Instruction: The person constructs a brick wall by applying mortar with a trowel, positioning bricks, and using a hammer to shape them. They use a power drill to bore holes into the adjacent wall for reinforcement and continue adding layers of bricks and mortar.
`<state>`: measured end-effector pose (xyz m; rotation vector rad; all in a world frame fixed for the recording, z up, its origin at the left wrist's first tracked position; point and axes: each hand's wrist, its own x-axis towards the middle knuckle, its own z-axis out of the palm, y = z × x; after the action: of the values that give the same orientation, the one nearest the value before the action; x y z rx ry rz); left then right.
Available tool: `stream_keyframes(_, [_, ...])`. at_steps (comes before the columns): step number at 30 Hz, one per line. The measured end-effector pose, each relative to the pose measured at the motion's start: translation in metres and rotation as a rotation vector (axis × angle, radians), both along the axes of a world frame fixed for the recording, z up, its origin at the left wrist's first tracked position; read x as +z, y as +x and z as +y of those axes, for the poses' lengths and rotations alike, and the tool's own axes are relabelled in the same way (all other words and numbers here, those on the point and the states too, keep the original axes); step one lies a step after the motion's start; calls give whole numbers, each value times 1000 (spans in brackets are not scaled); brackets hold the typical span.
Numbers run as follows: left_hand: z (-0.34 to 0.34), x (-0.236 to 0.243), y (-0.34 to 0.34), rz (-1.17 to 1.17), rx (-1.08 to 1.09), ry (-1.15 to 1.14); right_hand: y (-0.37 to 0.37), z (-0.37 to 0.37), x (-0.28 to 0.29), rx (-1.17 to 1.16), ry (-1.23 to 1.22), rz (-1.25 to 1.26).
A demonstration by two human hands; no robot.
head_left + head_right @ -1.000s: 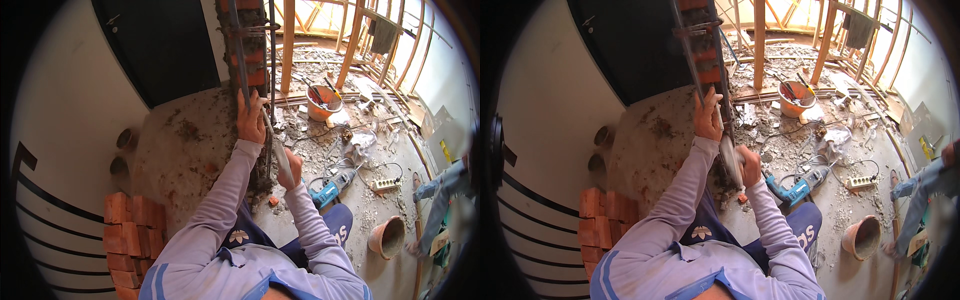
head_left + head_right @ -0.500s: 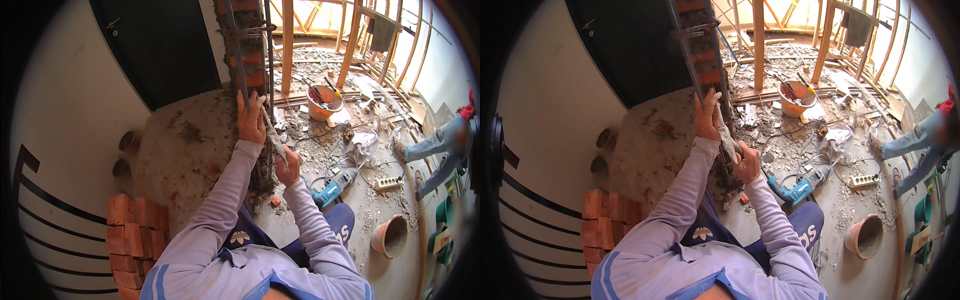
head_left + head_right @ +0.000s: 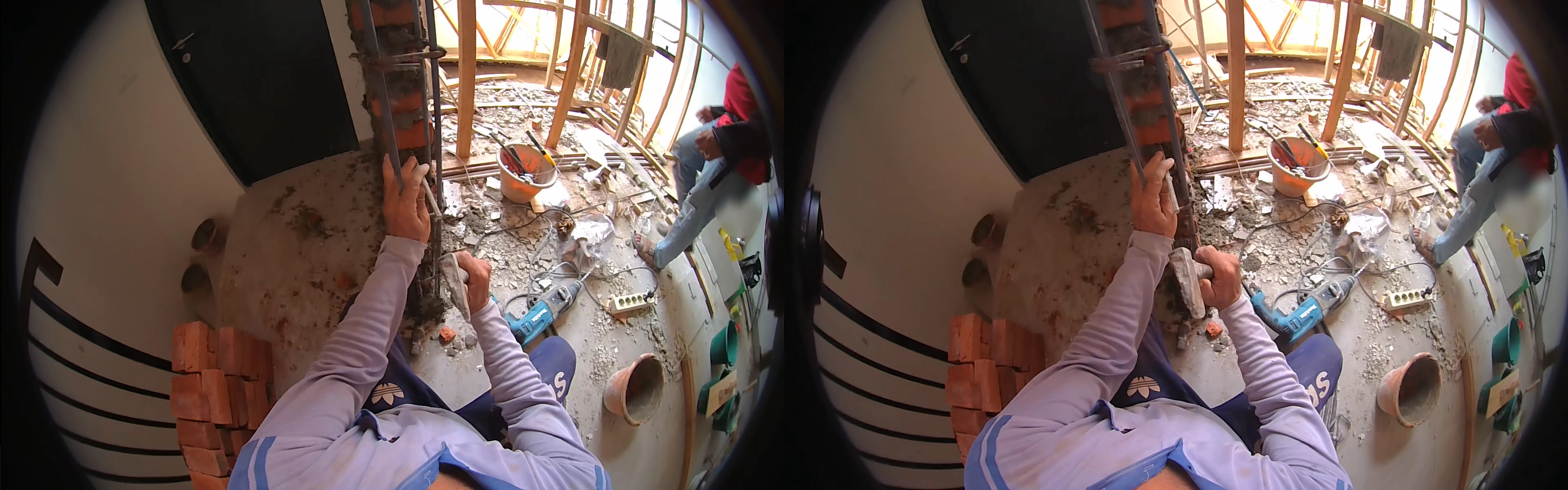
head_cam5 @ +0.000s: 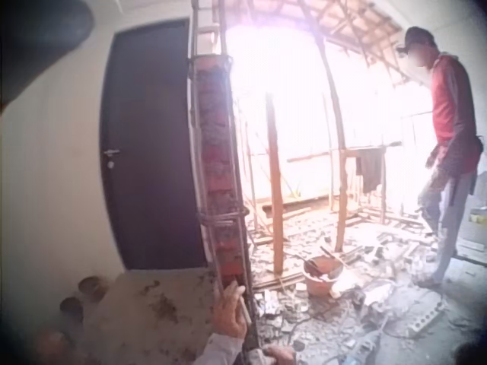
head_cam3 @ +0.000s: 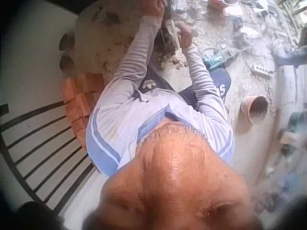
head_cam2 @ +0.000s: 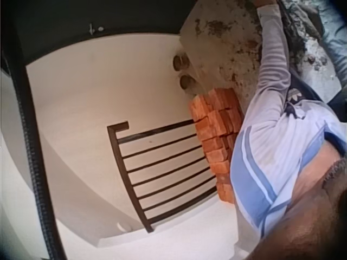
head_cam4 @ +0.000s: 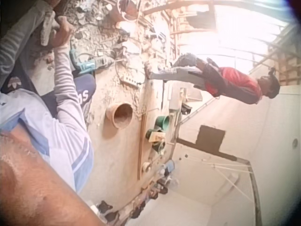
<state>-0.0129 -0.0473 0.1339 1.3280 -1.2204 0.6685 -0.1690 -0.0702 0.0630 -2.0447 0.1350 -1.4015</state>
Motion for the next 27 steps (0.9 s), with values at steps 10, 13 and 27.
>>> stream_keyframes(10, [-6,-14,9,183,-107,-5,14,1,13,-51,182,140])
stream_keyframes(13, [-7,-4,1,174,-101,-4,8,-8,3,-39,49,76])
stream_keyframes(27, [0,-2,5,-10,-70,-61,-3,1,8,-51,136,125])
